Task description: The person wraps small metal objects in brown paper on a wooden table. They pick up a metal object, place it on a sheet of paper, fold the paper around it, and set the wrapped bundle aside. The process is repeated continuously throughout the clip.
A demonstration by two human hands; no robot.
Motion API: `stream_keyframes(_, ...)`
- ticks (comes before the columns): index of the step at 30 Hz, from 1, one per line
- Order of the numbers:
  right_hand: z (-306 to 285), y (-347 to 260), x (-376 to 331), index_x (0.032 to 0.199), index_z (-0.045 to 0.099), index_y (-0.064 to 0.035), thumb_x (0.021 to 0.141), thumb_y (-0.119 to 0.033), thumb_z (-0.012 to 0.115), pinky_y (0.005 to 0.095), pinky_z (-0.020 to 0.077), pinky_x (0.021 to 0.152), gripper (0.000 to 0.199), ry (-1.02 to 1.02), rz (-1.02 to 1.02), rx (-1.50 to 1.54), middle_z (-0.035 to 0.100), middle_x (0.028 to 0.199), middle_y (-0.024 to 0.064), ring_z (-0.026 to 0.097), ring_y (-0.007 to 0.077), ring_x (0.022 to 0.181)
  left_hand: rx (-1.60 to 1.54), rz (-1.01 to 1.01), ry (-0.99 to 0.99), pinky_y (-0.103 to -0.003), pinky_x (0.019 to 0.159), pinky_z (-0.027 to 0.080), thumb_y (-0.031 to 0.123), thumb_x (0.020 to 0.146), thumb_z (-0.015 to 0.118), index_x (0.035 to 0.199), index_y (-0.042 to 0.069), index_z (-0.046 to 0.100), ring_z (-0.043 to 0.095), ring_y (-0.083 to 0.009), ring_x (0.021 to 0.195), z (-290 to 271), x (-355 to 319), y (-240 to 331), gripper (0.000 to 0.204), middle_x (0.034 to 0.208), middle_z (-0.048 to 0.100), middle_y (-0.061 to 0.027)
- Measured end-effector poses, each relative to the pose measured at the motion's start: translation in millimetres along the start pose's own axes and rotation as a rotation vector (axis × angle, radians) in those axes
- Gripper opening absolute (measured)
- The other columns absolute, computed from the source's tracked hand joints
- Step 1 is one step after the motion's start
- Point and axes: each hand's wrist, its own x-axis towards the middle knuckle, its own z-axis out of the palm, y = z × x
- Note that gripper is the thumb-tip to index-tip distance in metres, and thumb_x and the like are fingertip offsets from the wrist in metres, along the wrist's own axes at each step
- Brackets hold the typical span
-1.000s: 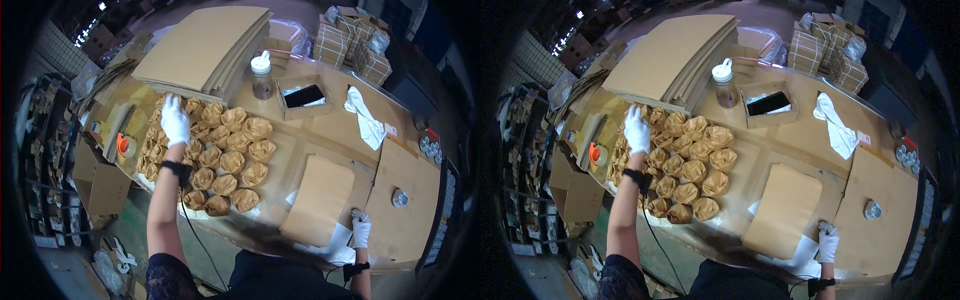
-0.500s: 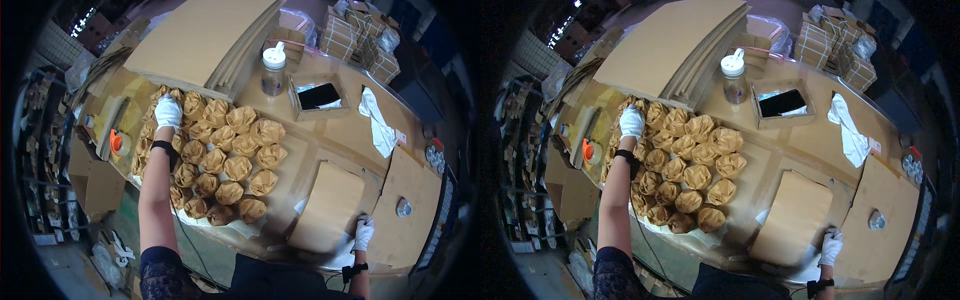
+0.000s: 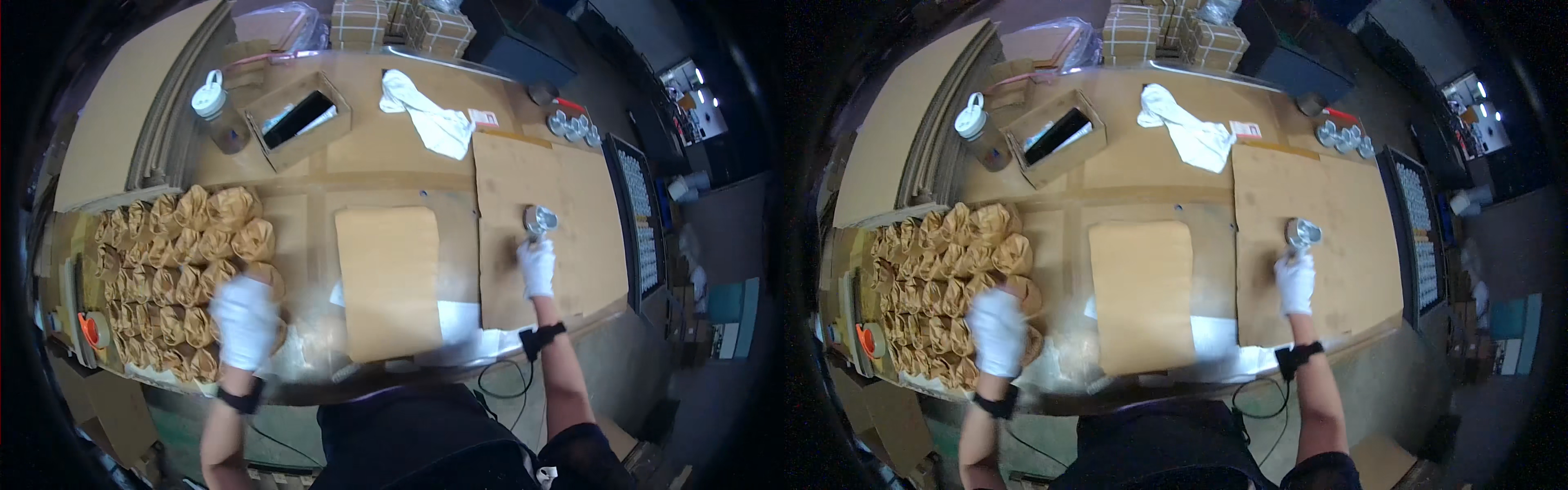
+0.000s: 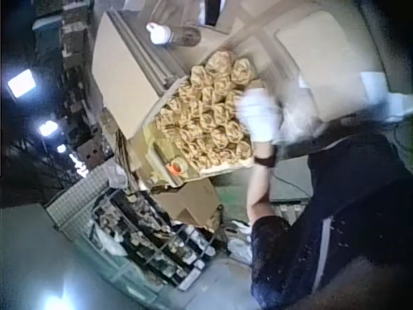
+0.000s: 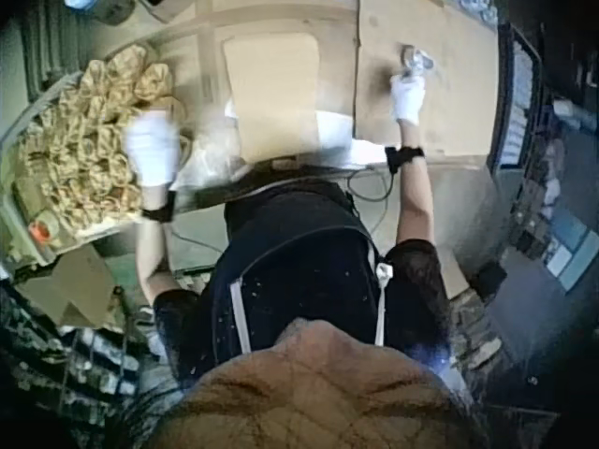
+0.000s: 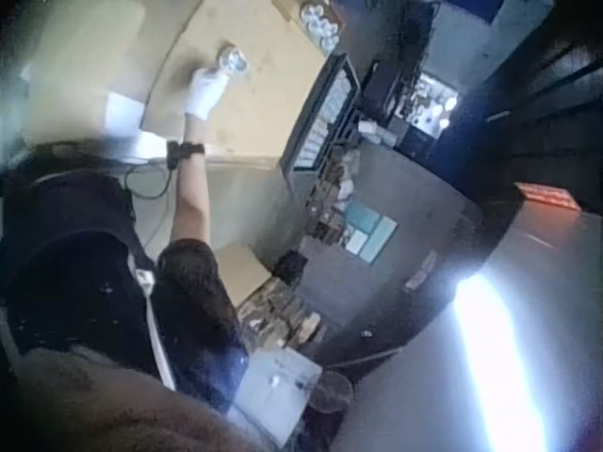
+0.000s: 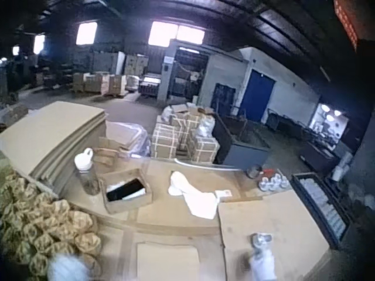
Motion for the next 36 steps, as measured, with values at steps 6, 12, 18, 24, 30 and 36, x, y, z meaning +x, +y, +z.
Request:
stream_keyframes(6,-21,7,47,0.110,0.065,-0.0108,0.083,-0.022,0.068,0.0475,0.0551,0.077,0.030,-0.115,-0.206,-0.191,0.069,0.094,0.0191,0.069,0.0365,0.085,-0.219,0.477,-0.299,-0.048,0.099,0.044,0.023,0.076,0.070,0.120,0.008,0.060,0.055,-0.0306,0.117,67,-51,183,0.047,0.129,0.057,-0.0122)
stream_keyframes(12,11,39,72,0.100,0.068,-0.0131,0.082,-0.020,0.070,0.0430,0.0572,0.069,0.019,-0.096,-0.288,-0.403,0.072,0.084,0.0134,0.072,0.0329,0.077,-0.206,0.417,-0.197,-0.049,0.105,0.041,0.017,0.088,0.060,0.124,0.009,0.061,0.053,-0.0298,0.123,92,-73,196,0.037,0.139,0.054,-0.0089)
stream_keyframes(18,-57,-23,51,0.087,0.072,-0.0087,0.087,-0.026,0.067,0.0384,0.0564,0.067,0.018,-0.437,-0.260,-0.135,0.075,0.091,0.0098,0.072,0.0289,0.074,-0.200,0.381,-0.163,-0.047,0.097,0.044,0.016,0.083,0.067,0.121,0.010,0.063,0.057,-0.0299,0.111,79,-78,201,0.038,0.122,0.056,-0.0097)
stream_keyframes(24,-72,-105,-61,0.115,0.071,-0.0040,0.087,-0.021,0.070,0.0279,0.0540,0.071,0.033,-1.321,0.008,1.003,0.071,0.094,0.0017,0.063,0.0111,0.080,-0.385,0.421,-0.310,-0.046,0.092,0.048,0.011,0.083,0.062,0.114,0.007,0.059,0.059,-0.0333,0.106,76,-87,172,0.032,0.114,0.058,-0.0159)
stream_keyframes(30,-15,-131,-148,0.113,0.071,-0.0058,0.090,-0.032,0.069,0.0313,0.0547,0.065,0.035,-1.717,0.471,1.311,0.070,0.094,0.0047,0.064,0.0142,0.077,-0.538,0.129,-0.245,-0.045,0.092,0.049,0.012,0.085,0.064,0.107,0.005,0.060,0.059,-0.0358,0.106,30,-33,183,0.024,0.116,0.061,-0.0177)
stream_keyframes(36,-105,-188,-92,0.108,0.072,-0.0144,0.075,-0.049,0.076,0.0442,0.0535,0.081,0.048,-0.362,-0.934,0.185,0.070,0.099,0.0086,0.066,0.0288,0.089,-0.469,0.160,-0.179,-0.045,0.079,0.053,0.011,0.087,0.058,0.097,0.005,0.061,0.066,-0.0345,0.084,56,57,153,0.012,0.089,0.066,-0.0157)
